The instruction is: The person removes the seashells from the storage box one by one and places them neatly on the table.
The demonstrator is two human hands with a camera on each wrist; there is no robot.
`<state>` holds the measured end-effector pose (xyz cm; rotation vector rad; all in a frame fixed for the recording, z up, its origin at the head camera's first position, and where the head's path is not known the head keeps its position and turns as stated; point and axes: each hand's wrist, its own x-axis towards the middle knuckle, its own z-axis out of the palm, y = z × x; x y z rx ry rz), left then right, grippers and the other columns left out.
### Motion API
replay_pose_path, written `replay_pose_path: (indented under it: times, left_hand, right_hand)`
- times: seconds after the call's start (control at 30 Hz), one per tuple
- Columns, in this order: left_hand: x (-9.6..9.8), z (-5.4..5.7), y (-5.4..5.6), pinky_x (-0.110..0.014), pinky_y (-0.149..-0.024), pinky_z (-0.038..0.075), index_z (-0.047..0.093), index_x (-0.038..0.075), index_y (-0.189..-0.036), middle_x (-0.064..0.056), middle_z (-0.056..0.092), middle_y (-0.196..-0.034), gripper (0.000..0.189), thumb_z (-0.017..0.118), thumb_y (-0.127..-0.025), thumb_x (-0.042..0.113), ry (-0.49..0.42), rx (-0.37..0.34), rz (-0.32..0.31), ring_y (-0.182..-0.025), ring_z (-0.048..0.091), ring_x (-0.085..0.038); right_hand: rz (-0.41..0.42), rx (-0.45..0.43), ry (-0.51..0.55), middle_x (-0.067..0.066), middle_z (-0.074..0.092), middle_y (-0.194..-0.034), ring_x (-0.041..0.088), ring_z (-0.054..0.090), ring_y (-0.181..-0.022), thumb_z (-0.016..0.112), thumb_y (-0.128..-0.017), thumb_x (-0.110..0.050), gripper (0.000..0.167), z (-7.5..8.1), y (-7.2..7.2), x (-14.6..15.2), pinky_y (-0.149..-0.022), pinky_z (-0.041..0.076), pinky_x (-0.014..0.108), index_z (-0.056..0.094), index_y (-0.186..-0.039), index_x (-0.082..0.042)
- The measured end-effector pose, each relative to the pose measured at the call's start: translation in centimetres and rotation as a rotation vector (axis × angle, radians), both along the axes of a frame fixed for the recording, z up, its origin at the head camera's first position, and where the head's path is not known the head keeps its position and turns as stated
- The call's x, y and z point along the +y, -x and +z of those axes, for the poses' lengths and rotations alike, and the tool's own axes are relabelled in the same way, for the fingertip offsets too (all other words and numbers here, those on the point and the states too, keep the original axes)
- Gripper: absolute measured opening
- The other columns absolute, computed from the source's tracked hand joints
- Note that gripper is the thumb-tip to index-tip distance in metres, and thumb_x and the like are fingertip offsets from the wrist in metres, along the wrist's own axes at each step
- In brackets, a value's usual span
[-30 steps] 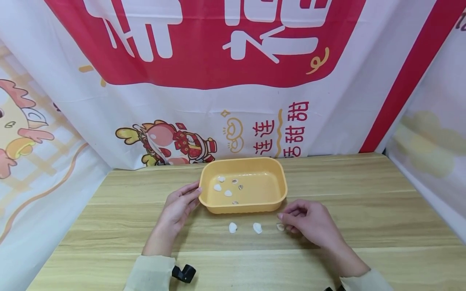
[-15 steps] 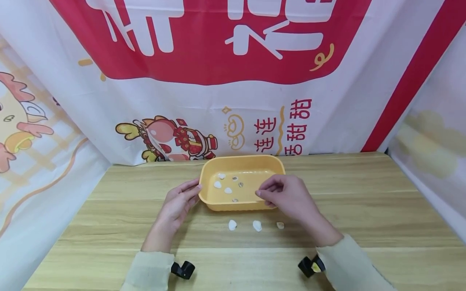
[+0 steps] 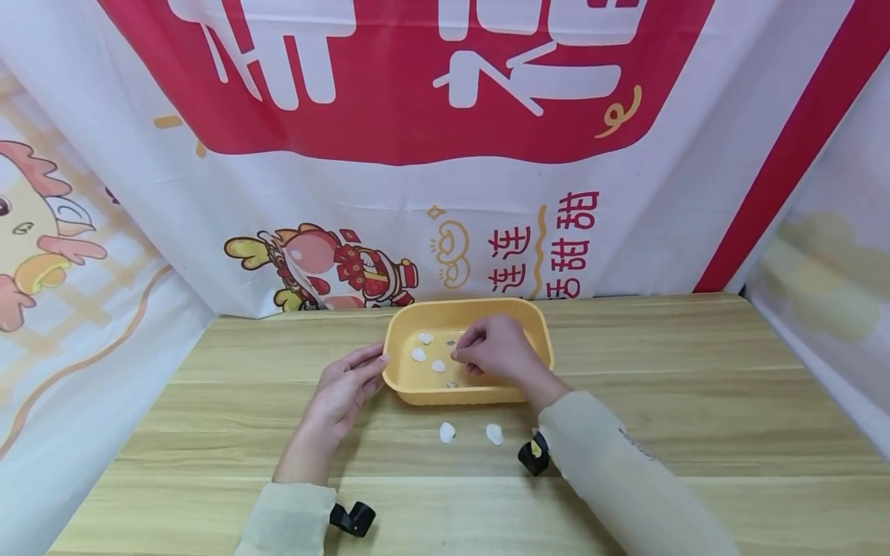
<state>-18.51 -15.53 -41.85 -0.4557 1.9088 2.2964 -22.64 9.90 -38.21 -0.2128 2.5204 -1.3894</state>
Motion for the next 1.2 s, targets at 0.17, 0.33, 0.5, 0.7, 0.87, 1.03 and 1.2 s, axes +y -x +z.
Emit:
replay_pose_path:
  times: [0.17, 0.33, 0.5, 0.7, 0.87, 1.03, 1.2]
  left_hand:
    - [0.0, -0.1, 0.0, -0.041, -0.122, 0.051, 0.063, 0.002, -0.146, -0.020, 0.062, -0.152, 0.045, 0.071, -0.101, 0.002, -0.004, 0.004, 0.002, -0.139, 0.062, -0.031]
    - [0.0, -0.2, 0.0, -0.041, -0.122, 0.051, 0.063, 0.003, -0.145, -0.019, 0.063, -0.152, 0.045, 0.071, -0.101, 0.004, 0.005, -0.002, -0.002, -0.137, 0.063, -0.031]
    - [0.1, -0.2, 0.0, -0.040, -0.121, 0.052, 0.064, 0.004, -0.145, -0.019, 0.063, -0.151, 0.044, 0.072, -0.101, 0.005, 0.011, -0.007, -0.001, -0.135, 0.064, -0.030]
    - [0.1, -0.1, 0.0, -0.037, -0.118, 0.054, 0.064, 0.005, -0.145, -0.018, 0.064, -0.151, 0.044, 0.072, -0.102, 0.006, 0.021, -0.006, 0.001, -0.135, 0.064, -0.029]
    - [0.0, -0.2, 0.0, -0.034, -0.115, 0.056, 0.065, 0.005, -0.145, -0.018, 0.064, -0.151, 0.043, 0.072, -0.102, 0.006, 0.020, -0.011, 0.000, -0.135, 0.064, -0.028]
    - [0.0, -0.2, 0.0, -0.031, -0.112, 0.057, 0.066, 0.005, -0.144, -0.018, 0.064, -0.151, 0.043, 0.072, -0.101, 0.006, 0.019, -0.011, 0.005, -0.135, 0.064, -0.028]
    - [0.0, -0.2, 0.0, -0.033, -0.114, 0.056, 0.065, 0.004, -0.144, -0.018, 0.064, -0.151, 0.043, 0.072, -0.101, 0.005, 0.009, -0.011, 0.007, -0.135, 0.064, -0.028]
  right_hand:
    - [0.024, -0.048, -0.011, 0.008, 0.075, -0.081, 0.013, 0.067, -0.069, 0.083, -0.093, -0.011, 0.009, -0.7, 0.8, -1.8, -0.063, 0.061, 0.026, 0.078, -0.093, -0.004]
    - [0.026, -0.078, -0.086, 0.007, 0.074, -0.079, 0.015, 0.064, -0.069, 0.086, -0.091, -0.012, 0.010, -1.2, 1.6, -3.3, -0.059, 0.054, 0.022, 0.078, -0.090, -0.006]
    - [0.040, -0.060, -0.126, 0.005, 0.072, -0.073, 0.014, 0.062, -0.064, 0.089, -0.088, -0.014, 0.012, -2.0, 2.1, -4.1, -0.056, 0.051, 0.021, 0.079, -0.087, -0.007]
    - [0.050, -0.035, -0.137, 0.003, 0.070, -0.068, 0.013, 0.061, -0.058, 0.091, -0.086, -0.014, 0.015, -2.4, 2.5, -4.3, -0.054, 0.051, 0.021, 0.078, -0.084, -0.007]
    - [0.046, -0.038, -0.160, 0.003, 0.070, -0.068, 0.013, 0.061, -0.060, 0.091, -0.087, -0.014, 0.014, -2.4, 2.5, -4.4, -0.055, 0.049, 0.020, 0.079, -0.083, -0.008]
    - [0.038, -0.048, -0.157, 0.003, 0.071, -0.068, 0.013, 0.061, -0.059, 0.091, -0.087, -0.014, 0.013, -2.4, 2.5, -4.5, -0.053, 0.050, 0.020, 0.079, -0.083, -0.008]
    - [0.028, -0.069, -0.143, 0.004, 0.071, -0.068, 0.013, 0.061, -0.058, 0.091, -0.087, -0.013, 0.013, -2.4, 2.6, -4.5, -0.052, 0.050, 0.020, 0.079, -0.083, -0.007]
